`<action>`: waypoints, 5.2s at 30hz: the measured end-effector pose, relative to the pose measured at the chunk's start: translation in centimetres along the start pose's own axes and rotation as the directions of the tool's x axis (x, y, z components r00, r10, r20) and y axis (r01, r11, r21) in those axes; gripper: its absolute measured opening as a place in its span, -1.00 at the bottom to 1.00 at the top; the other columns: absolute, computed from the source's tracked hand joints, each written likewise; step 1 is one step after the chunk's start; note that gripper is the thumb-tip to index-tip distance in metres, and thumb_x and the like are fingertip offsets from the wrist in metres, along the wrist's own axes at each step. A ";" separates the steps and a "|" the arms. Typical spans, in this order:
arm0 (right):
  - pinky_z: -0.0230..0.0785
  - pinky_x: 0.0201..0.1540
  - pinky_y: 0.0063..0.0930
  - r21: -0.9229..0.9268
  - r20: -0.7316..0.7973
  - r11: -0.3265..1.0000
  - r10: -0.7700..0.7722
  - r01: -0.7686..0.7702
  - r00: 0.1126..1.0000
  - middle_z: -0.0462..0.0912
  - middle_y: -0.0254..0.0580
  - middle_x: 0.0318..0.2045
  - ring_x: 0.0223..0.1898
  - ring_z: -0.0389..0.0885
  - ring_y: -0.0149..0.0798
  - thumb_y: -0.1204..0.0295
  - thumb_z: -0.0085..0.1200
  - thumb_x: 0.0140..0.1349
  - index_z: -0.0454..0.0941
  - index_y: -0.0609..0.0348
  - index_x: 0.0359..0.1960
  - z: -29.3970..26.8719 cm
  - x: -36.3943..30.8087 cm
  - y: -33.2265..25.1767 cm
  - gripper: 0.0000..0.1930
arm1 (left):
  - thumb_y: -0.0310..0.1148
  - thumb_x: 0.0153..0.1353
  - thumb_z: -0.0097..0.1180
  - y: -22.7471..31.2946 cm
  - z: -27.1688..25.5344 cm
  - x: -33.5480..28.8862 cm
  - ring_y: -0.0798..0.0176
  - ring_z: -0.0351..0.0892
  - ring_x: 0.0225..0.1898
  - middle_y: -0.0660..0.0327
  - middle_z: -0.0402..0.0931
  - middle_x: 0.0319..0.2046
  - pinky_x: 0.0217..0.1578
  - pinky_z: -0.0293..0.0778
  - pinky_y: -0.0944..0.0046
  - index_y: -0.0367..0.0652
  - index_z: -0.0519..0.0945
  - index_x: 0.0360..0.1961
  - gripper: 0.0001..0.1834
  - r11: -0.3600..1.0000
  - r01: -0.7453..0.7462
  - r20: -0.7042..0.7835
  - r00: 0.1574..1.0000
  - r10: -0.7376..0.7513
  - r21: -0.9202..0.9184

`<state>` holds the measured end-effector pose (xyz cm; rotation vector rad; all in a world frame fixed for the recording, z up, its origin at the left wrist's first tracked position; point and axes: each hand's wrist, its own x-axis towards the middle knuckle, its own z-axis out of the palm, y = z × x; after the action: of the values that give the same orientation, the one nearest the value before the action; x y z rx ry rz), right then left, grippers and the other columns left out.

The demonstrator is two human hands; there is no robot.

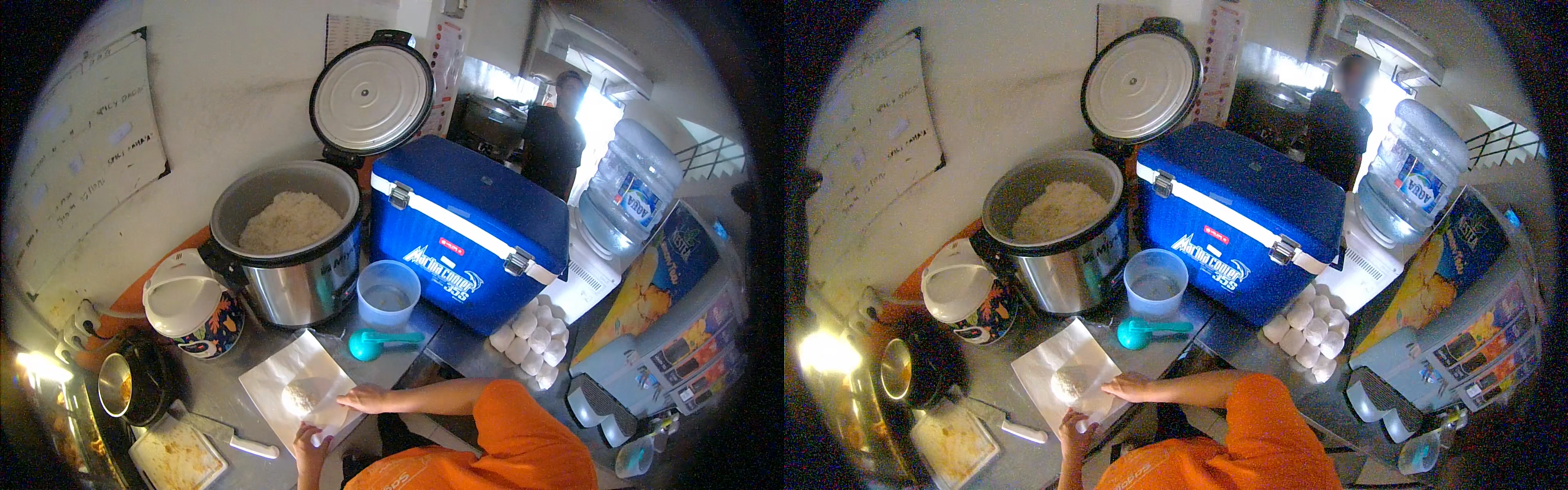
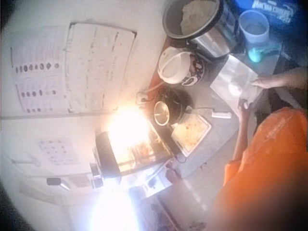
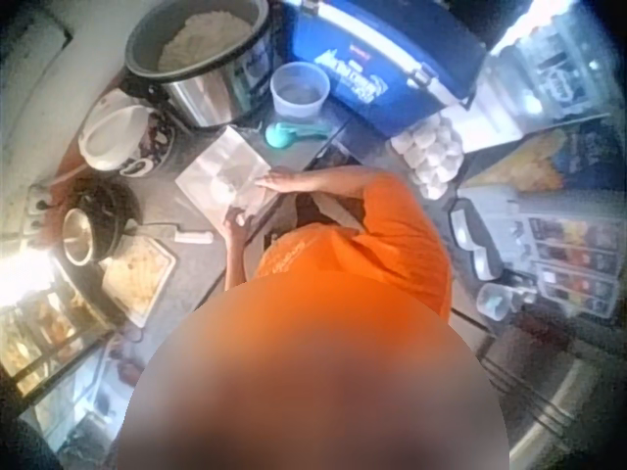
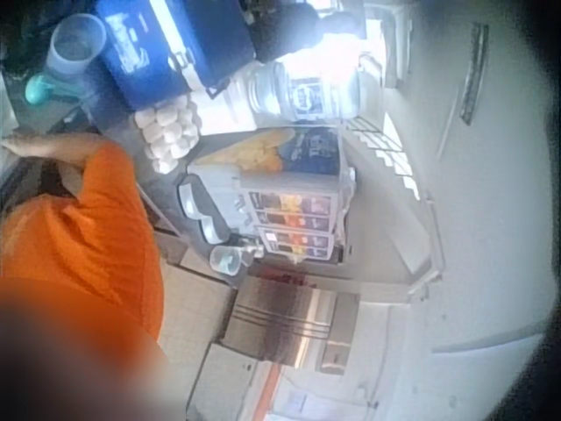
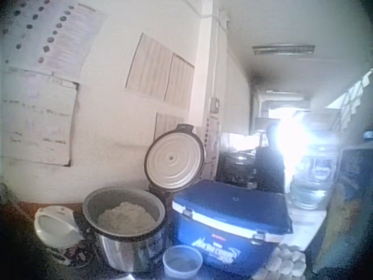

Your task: The person scoops cooked rice from a rice cooker into small paper bags using a green scoop, then folds and seals each bag. The person repeats this process multiple times, placing the sealed bags on the counter.

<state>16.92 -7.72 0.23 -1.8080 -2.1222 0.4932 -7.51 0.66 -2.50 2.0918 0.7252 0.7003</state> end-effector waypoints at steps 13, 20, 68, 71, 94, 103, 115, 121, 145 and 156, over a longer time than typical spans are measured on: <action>0.43 -0.48 -0.06 -0.053 0.064 0.998 -0.017 0.020 0.998 0.56 -0.01 -0.58 -0.49 0.62 0.05 0.40 -0.11 0.22 0.39 0.16 -0.21 -0.8 0.4 -0.4 -0.85 | -0.52 -0.33 0.46 0.3 0.4 -0.4 -0.09 0.56 -0.05 0.05 0.60 -0.28 0.24 0.31 -0.03 -0.15 0.67 -0.48 -0.72 0.997 0.074 -0.008 0.997 -0.073 0.036; 0.39 -0.49 -0.05 -0.021 -0.043 0.998 -0.054 0.053 0.998 0.53 -0.04 -0.61 -0.54 0.59 0.03 0.38 -0.12 0.24 0.41 0.15 -0.16 0.5 0.2 0.2 -0.81 | -0.51 -0.34 0.47 0.2 0.5 -0.2 -0.08 0.56 -0.05 0.01 0.59 -0.28 0.24 0.31 -0.01 -0.16 0.70 -0.53 -0.76 0.995 0.100 -0.002 0.995 -0.100 0.016; 0.41 -0.15 -0.17 0.450 -0.154 0.888 0.185 -0.098 0.971 0.62 -0.04 -0.29 -0.21 0.59 -0.01 0.43 0.15 0.12 0.59 0.18 -0.28 6.5 1.0 3.6 -0.85 | -0.49 0.18 0.09 -0.1 -0.6 -0.7 -0.11 0.54 0.01 -0.03 0.54 -0.01 0.03 0.47 0.03 -0.24 0.56 -0.03 -0.69 0.896 -0.202 0.085 0.979 0.183 0.396; 0.41 -0.18 -0.15 0.484 -0.156 0.872 0.174 -0.079 0.972 0.61 -0.03 -0.32 -0.23 0.59 0.01 0.39 0.13 0.17 0.58 0.20 -0.29 7.1 0.8 4.1 -0.84 | -0.50 0.19 0.03 -0.8 -2.9 -1.0 -0.15 0.55 -0.04 -0.07 0.53 -0.01 -0.01 0.49 0.00 -0.23 0.56 -0.01 -0.68 0.935 -0.171 0.081 0.985 0.153 0.310; 0.37 -0.18 -0.19 0.357 -0.264 0.923 0.251 -0.147 0.931 0.53 -0.08 -0.33 -0.19 0.53 -0.01 0.44 0.05 0.20 0.50 0.19 -0.27 6.6 0.4 2.1 -0.88 | -0.39 -0.02 0.19 -1.4 -2.1 -1.1 -0.14 0.50 -0.01 0.00 0.53 -0.04 0.00 0.45 -0.06 -0.18 0.53 -0.01 -0.53 0.902 -0.110 0.015 0.993 0.115 0.417; 0.44 0.02 -0.33 0.574 0.747 0.412 0.093 -0.708 0.659 0.55 -0.27 0.02 -0.02 0.49 -0.33 0.13 0.19 0.21 0.47 0.04 0.15 -2.8 2.8 5.4 -0.50 | -0.54 -0.17 0.15 -2.8 -0.8 -0.9 -0.11 0.52 -0.03 0.02 0.55 -0.07 -0.01 0.47 0.03 -0.22 0.57 -0.13 -0.56 0.918 -0.138 -0.121 0.973 0.195 0.372; 0.60 -0.18 -0.22 0.148 0.742 0.327 0.587 -0.933 0.324 0.57 0.03 -0.05 -0.13 0.64 -0.17 0.09 0.00 0.30 0.35 0.21 0.20 -50.8 0.4 14.1 -0.45 | -0.52 -0.08 0.20 -2.3 -1.2 -0.9 -0.05 0.50 -0.01 0.09 0.52 -0.04 -0.01 0.45 0.04 -0.16 0.53 -0.12 -0.60 0.903 -0.141 -0.026 0.986 0.165 0.407; 0.57 -0.17 -0.27 0.119 0.636 0.384 0.679 -0.916 0.367 0.55 -0.04 -0.10 -0.14 0.61 -0.22 0.15 0.04 0.27 0.34 0.21 0.20 -51.0 -5.1 10.6 -0.45 | -0.48 -0.07 0.16 -2.5 -0.9 -0.4 -0.11 0.49 -0.05 0.04 0.53 -0.11 -0.01 0.43 0.01 -0.18 0.54 -0.15 -0.64 0.895 -0.193 -0.019 0.975 0.220 0.403; 0.46 -0.10 -0.47 -0.143 0.085 0.885 0.458 -0.444 0.885 0.47 -0.32 -0.32 -0.16 0.48 -0.42 0.35 0.21 0.19 0.32 0.19 0.21 -50.5 -24.1 -27.1 -0.43 | -0.54 -0.08 0.15 -1.9 -1.1 -0.8 -0.13 0.52 -0.05 0.04 0.51 -0.07 -0.08 0.48 0.00 -0.18 0.46 -0.06 -0.55 0.911 -0.045 -0.047 0.996 0.071 0.409; 0.10 0.21 0.04 -0.169 -0.158 0.972 0.138 -0.164 0.978 0.38 0.01 0.04 0.19 0.31 -0.10 0.32 0.41 -0.09 0.08 0.09 0.32 -3.4 -1.1 -2.9 -0.07 | -0.54 0.14 -0.01 -2.4 -0.9 -1.0 -0.10 0.59 -0.14 0.04 0.59 -0.15 -0.17 0.53 -0.01 -0.16 0.47 -0.09 -0.72 0.932 0.030 -0.116 0.993 0.013 0.362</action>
<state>16.08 -9.07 4.57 -2.0489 -1.9966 0.1997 -9.43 1.73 -4.21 2.3941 0.9917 0.7317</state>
